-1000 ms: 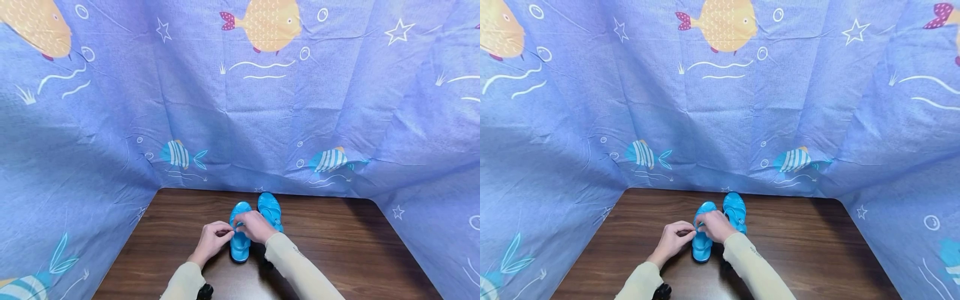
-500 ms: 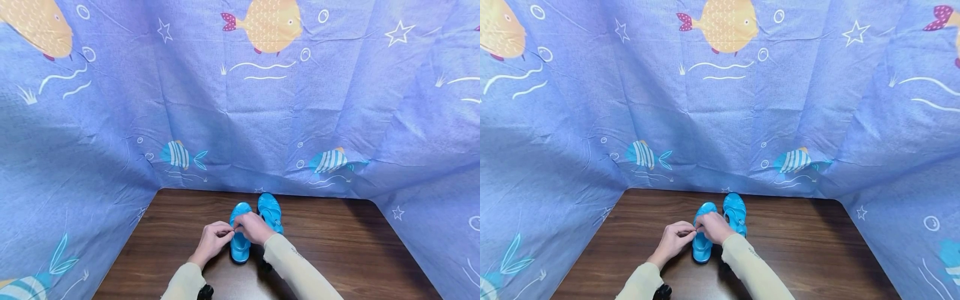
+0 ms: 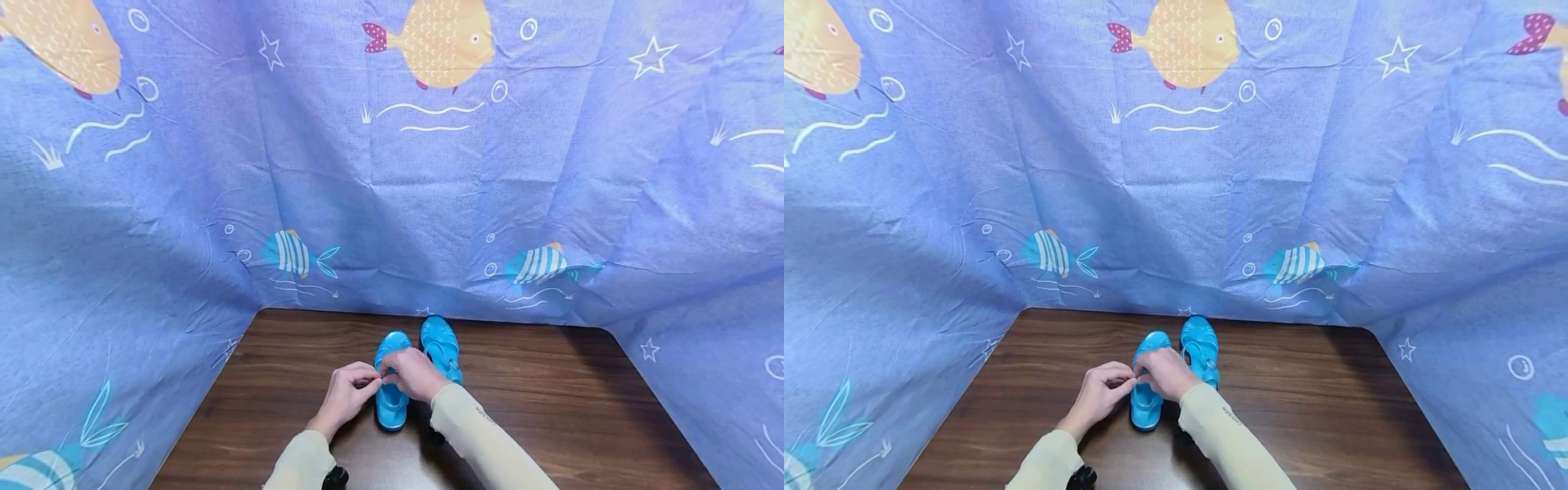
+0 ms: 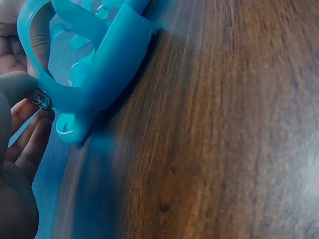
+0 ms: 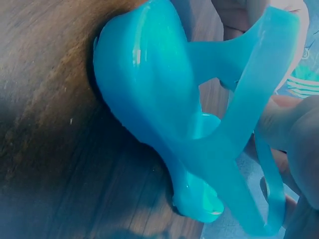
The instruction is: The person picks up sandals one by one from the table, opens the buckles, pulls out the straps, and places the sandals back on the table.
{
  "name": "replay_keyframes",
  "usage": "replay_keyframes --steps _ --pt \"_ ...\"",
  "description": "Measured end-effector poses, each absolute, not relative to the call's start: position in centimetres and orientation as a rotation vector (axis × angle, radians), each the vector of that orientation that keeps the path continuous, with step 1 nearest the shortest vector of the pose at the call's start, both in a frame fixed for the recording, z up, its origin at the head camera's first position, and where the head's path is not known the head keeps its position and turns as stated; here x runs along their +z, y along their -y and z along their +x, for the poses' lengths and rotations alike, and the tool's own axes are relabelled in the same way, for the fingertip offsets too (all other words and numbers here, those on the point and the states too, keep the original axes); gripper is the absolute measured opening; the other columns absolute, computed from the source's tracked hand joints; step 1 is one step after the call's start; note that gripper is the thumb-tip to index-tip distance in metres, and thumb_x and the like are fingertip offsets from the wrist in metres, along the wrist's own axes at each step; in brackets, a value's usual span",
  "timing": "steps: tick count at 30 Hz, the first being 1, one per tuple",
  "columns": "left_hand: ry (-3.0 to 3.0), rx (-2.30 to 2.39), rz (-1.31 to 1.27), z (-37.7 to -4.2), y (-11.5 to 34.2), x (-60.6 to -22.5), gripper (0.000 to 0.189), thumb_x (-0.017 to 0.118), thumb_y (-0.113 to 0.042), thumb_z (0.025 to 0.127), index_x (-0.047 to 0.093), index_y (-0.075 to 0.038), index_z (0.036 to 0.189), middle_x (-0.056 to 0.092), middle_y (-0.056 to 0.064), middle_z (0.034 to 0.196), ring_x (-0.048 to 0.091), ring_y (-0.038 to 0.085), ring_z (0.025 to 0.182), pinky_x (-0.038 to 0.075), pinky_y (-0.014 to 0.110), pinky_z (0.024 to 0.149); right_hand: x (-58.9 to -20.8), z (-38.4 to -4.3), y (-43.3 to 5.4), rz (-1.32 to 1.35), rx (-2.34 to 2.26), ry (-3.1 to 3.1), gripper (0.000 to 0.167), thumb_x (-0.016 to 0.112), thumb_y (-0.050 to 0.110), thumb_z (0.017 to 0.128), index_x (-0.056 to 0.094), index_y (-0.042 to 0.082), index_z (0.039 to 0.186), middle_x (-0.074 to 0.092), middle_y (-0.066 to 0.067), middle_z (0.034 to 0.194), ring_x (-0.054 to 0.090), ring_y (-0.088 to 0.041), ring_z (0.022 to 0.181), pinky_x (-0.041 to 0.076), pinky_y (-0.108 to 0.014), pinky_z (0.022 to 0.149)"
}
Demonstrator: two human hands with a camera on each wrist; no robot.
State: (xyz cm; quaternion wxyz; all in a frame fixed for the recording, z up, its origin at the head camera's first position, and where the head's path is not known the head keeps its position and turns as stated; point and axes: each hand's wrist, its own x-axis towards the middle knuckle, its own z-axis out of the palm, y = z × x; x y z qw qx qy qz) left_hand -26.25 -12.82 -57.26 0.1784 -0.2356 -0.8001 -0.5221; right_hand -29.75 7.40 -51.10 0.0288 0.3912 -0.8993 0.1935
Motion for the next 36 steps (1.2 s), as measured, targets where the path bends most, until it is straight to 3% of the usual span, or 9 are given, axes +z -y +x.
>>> replay_keyframes --steps 12,21,24,26,28,31,36 --pt "2.368 -1.517 -0.582 -25.7 12.8 -56.8 0.008 0.083 -0.01 0.092 0.084 -0.016 0.096 0.076 -0.01 0.098 0.072 0.006 0.088 0.061 0.025 0.079 -51.2 -29.6 -7.2 1.153 0.611 2.813 0.004 0.08 0.018 0.095 0.082 0.02 0.097 0.075 0.014 0.09 0.068 -0.001 0.084 0.059 -0.022 0.081" --pt "2.364 -1.517 -0.535 -25.7 13.1 -56.8 0.009 0.083 -0.006 0.09 0.085 -0.012 0.097 0.075 -0.009 0.097 0.071 0.007 0.087 0.061 0.025 0.079 -51.1 -29.9 -8.2 1.101 0.628 2.806 0.006 0.078 0.012 0.096 0.079 0.018 0.096 0.074 0.01 0.09 0.067 -0.004 0.083 0.06 -0.025 0.079" --pt "2.354 -1.517 -0.559 -25.8 13.1 -56.8 0.009 0.083 -0.007 0.09 0.085 -0.012 0.097 0.075 -0.009 0.097 0.072 0.007 0.087 0.062 0.025 0.079 -51.2 -29.9 -8.2 1.158 0.577 2.784 0.007 0.076 0.014 0.098 0.08 0.019 0.1 0.076 0.01 0.094 0.069 -0.005 0.087 0.06 -0.027 0.084" --pt "2.35 -1.516 -0.573 -25.8 13.1 -56.9 0.009 0.083 -0.008 0.091 0.085 -0.014 0.097 0.076 -0.009 0.097 0.072 0.007 0.088 0.062 0.025 0.079 -51.3 -29.8 -8.1 1.207 0.524 2.758 0.008 0.076 0.016 0.098 0.081 0.021 0.102 0.077 0.01 0.099 0.07 -0.007 0.094 0.058 -0.035 0.096" --pt "2.349 -1.517 -0.576 -25.8 13.1 -56.9 0.01 0.083 -0.008 0.091 0.084 -0.016 0.097 0.076 -0.009 0.098 0.072 0.007 0.088 0.062 0.025 0.079 -51.5 -29.8 -8.0 1.241 0.483 2.731 0.009 0.077 0.019 0.097 0.082 0.022 0.103 0.077 0.01 0.104 0.07 -0.01 0.104 0.053 -0.046 0.108" --pt "2.346 -1.521 -0.564 -25.7 13.1 -57.0 0.01 0.083 -0.009 0.091 0.084 -0.018 0.097 0.076 -0.009 0.099 0.072 0.008 0.088 0.062 0.026 0.079 -51.7 -29.7 -8.0 1.266 0.453 2.693 0.009 0.079 0.022 0.095 0.083 0.023 0.103 0.076 0.006 0.115 0.066 -0.016 0.117 0.044 -0.054 0.116" --pt "2.335 -1.538 -0.532 -25.7 13.1 -57.0 0.012 0.083 -0.012 0.091 0.083 -0.021 0.1 0.076 -0.009 0.1 0.072 0.007 0.088 0.061 0.025 0.079 -51.8 -29.8 -8.0 1.318 0.532 2.676 0.015 0.08 0.019 0.094 0.083 0.019 0.108 0.074 -0.001 0.124 0.066 -0.017 0.121 0.051 -0.04 0.11"
